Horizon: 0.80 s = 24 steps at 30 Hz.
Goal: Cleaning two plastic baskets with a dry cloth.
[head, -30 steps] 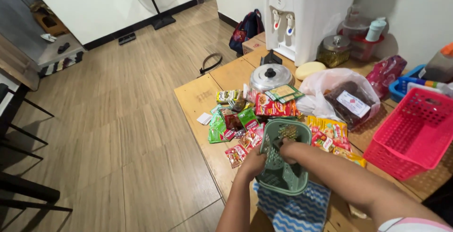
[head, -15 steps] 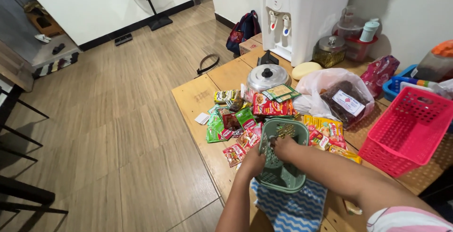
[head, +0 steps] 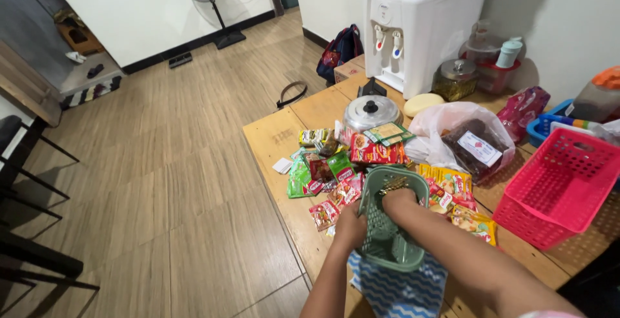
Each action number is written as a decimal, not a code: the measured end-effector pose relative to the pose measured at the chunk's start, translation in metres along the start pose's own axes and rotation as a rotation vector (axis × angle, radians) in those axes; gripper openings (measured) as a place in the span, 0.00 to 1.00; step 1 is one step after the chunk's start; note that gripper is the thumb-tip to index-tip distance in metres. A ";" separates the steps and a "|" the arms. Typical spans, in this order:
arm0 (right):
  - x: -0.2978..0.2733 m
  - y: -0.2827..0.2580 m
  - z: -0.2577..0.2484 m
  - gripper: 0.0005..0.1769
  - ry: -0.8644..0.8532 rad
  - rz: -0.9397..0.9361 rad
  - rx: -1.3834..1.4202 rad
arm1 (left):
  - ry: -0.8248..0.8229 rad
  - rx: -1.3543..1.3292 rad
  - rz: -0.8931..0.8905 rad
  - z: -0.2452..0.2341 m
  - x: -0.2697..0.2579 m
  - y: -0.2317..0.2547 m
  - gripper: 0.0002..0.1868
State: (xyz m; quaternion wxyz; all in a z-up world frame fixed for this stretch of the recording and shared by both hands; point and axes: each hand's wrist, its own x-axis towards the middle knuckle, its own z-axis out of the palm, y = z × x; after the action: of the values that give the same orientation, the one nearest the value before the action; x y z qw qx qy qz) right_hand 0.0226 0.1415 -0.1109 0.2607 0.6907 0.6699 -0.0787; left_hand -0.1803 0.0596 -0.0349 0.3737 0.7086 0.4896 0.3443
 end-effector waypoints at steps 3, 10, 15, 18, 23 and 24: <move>0.003 0.012 0.014 0.17 0.325 0.065 0.285 | 0.031 0.100 0.054 -0.021 -0.018 0.052 0.23; -0.018 -0.004 0.018 0.22 0.527 0.095 0.900 | -0.083 -0.016 0.203 0.009 0.024 -0.006 0.31; 0.067 -0.009 0.083 0.41 0.763 -0.135 0.061 | -0.354 -0.220 -0.105 -0.005 0.023 0.037 0.35; 0.000 -0.011 0.030 0.38 0.401 -0.148 0.014 | -0.371 -0.249 -0.075 0.002 0.027 0.029 0.34; -0.052 -0.024 0.024 0.28 0.539 -0.540 0.534 | -0.367 -0.317 -0.041 0.002 0.025 0.025 0.35; -0.068 -0.027 0.020 0.28 0.459 -0.582 0.510 | -0.381 -0.305 -0.032 0.002 0.023 0.024 0.36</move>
State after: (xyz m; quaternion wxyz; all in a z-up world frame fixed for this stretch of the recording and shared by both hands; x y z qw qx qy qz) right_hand -0.0044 0.0710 -0.1040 -0.1060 0.5154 0.8359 -0.1561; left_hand -0.1616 0.0748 -0.0118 0.5673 0.6883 0.3637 0.2686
